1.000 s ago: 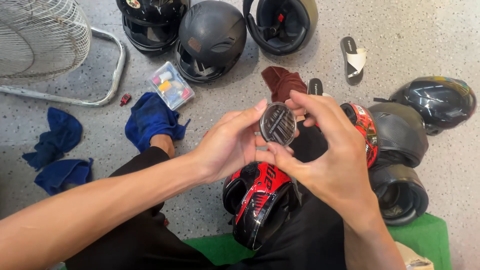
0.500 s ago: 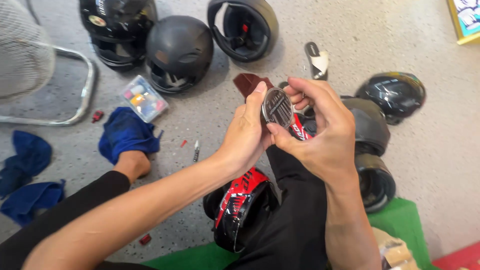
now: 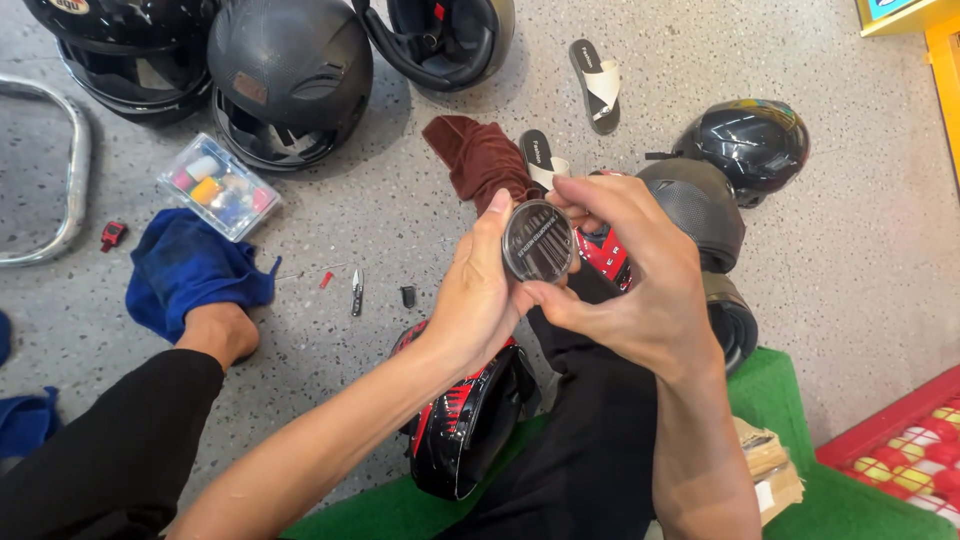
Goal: Repairing the strap or padding of a motorcycle helmet using a needle and thread.
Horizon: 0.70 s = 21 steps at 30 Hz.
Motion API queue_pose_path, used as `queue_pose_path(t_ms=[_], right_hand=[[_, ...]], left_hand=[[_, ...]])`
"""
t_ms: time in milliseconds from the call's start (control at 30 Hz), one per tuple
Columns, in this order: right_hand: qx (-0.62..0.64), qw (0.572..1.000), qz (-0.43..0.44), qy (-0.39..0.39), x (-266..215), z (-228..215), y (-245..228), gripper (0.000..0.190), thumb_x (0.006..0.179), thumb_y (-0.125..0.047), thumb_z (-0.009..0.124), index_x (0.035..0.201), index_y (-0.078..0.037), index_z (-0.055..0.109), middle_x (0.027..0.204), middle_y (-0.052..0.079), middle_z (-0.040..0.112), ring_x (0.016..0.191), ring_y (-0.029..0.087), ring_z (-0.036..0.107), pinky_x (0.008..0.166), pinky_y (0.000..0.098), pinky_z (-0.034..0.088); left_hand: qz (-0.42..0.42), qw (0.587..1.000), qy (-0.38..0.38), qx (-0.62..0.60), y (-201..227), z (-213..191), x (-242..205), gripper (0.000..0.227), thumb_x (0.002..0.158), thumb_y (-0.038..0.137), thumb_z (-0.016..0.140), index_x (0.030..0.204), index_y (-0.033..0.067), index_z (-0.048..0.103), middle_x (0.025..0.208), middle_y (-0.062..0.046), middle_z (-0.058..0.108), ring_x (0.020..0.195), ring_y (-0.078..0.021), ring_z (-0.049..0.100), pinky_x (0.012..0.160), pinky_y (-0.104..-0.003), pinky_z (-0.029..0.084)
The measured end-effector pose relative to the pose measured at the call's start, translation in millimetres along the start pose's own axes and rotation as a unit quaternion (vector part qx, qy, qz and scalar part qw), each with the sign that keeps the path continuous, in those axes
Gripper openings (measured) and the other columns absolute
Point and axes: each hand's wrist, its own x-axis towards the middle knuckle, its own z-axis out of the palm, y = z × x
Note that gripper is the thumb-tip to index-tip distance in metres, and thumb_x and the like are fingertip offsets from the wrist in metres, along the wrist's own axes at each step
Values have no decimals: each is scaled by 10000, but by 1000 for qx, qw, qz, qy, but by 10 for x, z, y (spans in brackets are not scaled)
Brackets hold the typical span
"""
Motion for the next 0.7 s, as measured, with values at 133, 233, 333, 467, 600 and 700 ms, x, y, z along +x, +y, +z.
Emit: queue_pose_path(t_ms=[133,233,333,467,600,700], right_hand=[[-39,999,-7,-29,74,5,-76,779,659,-48,908,1350,-22,550,1232,111,661,1057,234,662,1110,417,457],[-36,998,7,-55,42,24,-70,807,667,-42,890,1390,-29,531,1300,108,644,1066,227,651,1149,433,437],[-20,997,27,-71,35,48,-102,859,700,-66,884,1465,-35,495,1397,113,602,1129,217,630,1132,400,462],[-49,997,17,-52,91,106,-161,918,680,-186,934,1455,-25,470,1394,149,559,1150,248,603,1107,419,444],[-80,996,-8,-49,33,117,-76,869,685,-229,955,1414,-39,522,1326,135,594,1163,281,597,1085,429,449],[-65,996,-1,-64,19,113,-56,826,705,-237,962,1406,-56,564,1287,101,630,1123,255,613,1068,411,467]], left_hand=[[-29,999,-33,-15,9,-150,12,639,1133,501,330,1300,-62,584,1004,-146,651,884,-201,642,787,-352,570],[-46,998,-19,-28,71,-142,1,628,1101,504,320,1277,-45,570,1030,-128,664,874,-202,652,771,-373,583],[-41,998,-28,-33,33,-236,-27,646,1106,526,316,1252,-48,577,1001,-131,660,837,-206,643,766,-402,603],[-50,998,-27,-13,48,-240,-65,743,1089,579,306,1244,-70,634,925,-138,645,776,-230,648,766,-384,598],[-51,999,-10,-1,40,-222,-109,706,1076,570,311,1201,-53,619,911,-131,637,766,-248,663,742,-388,593],[-40,999,-3,5,3,-249,-126,693,1115,546,321,1205,-73,618,921,-141,630,806,-224,637,745,-388,575]])
